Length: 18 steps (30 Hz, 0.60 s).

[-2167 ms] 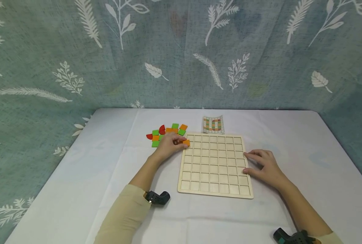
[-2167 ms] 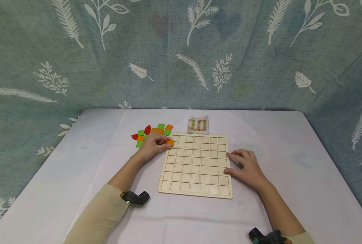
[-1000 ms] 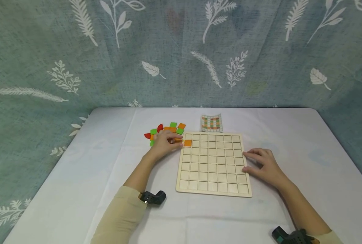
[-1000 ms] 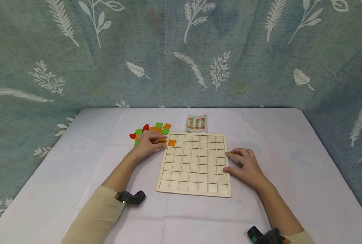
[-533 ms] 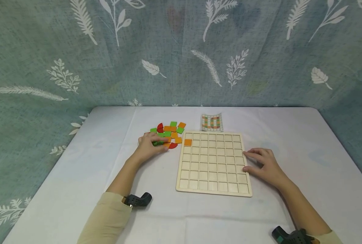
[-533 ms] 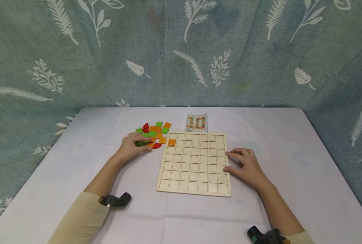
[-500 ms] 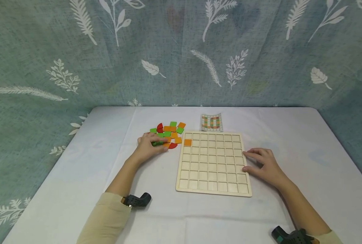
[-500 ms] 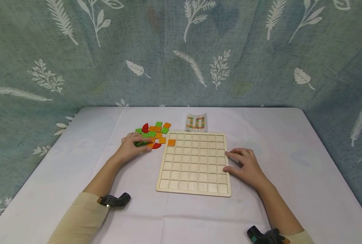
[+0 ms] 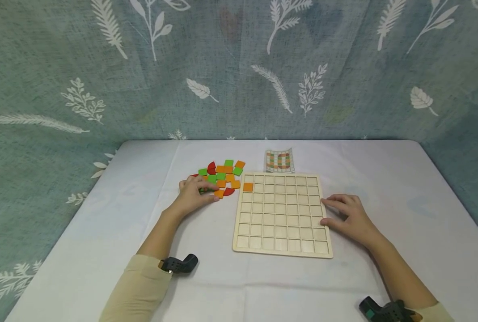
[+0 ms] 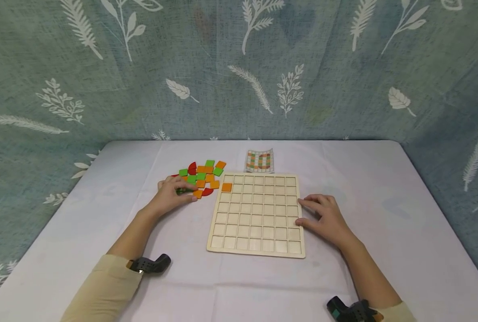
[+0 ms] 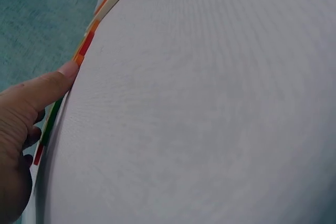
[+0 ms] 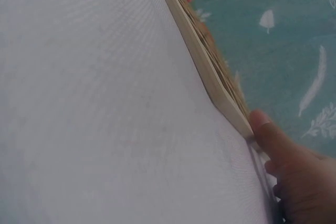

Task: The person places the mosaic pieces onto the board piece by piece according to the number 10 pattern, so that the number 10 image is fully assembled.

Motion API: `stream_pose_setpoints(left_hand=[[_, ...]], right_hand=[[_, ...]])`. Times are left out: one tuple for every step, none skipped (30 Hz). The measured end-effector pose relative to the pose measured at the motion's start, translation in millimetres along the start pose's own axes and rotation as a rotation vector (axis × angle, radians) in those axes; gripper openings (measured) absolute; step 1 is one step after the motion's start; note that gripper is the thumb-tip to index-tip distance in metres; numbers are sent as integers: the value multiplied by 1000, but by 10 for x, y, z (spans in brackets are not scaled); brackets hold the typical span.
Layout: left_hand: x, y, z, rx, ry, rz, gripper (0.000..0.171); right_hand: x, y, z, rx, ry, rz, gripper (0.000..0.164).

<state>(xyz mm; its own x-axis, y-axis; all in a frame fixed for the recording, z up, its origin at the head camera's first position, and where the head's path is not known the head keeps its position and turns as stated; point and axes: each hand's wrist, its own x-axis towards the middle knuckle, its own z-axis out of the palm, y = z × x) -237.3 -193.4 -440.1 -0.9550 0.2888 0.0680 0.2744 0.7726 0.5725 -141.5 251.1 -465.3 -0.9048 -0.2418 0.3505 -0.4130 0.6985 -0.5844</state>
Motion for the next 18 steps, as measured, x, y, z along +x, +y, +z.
stream_pose_setpoints(left_hand=[[-2,8,-10,2,-10,-10,31],[-4,14,-19,5,-18,-19,32],[-5,16,-29,14,-26,-19,32],[-7,19,-40,24,-29,-14,32],[-10,22,-50,37,-29,-5,32],[-15,23,-58,50,-25,8,32],[-20,23,-63,61,-20,26,31],[-25,23,-67,73,-13,47,29],[-33,25,-70,84,-4,71,28],[-41,27,-72,83,5,86,28],[-51,24,-71,84,13,97,28],[-60,18,-69,78,19,105,28],[-71,12,-67,71,23,105,28],[-81,8,-67,60,27,101,29],[-92,6,-69,43,31,90,30],[-100,8,-73,21,36,76,30],[-108,13,-77,4,43,65,30],[-115,25,-84,-19,49,56,30]], right_hand=[[1,5,-3,-1,0,-3,56],[1,10,-5,-2,1,-6,56],[1,14,-7,1,1,-8,56],[1,17,-8,2,0,-9,56],[1,19,-7,0,-1,-9,55],[1,19,-7,2,-1,-11,55],[2,18,-6,-1,-1,-12,55],[3,18,-5,-5,1,-14,55],[4,17,-4,-7,3,-15,55],[5,17,-2,-9,5,-16,54],[5,16,-1,-11,5,-16,54],[5,14,1,-11,5,-15,54],[6,13,4,-14,5,-15,54],[5,12,5,-13,4,-14,54],[5,12,7,-11,4,-13,54],[5,11,9,-10,3,-13,54],[6,11,10,-10,3,-13,54],[7,10,11,-7,4,-13,54]])
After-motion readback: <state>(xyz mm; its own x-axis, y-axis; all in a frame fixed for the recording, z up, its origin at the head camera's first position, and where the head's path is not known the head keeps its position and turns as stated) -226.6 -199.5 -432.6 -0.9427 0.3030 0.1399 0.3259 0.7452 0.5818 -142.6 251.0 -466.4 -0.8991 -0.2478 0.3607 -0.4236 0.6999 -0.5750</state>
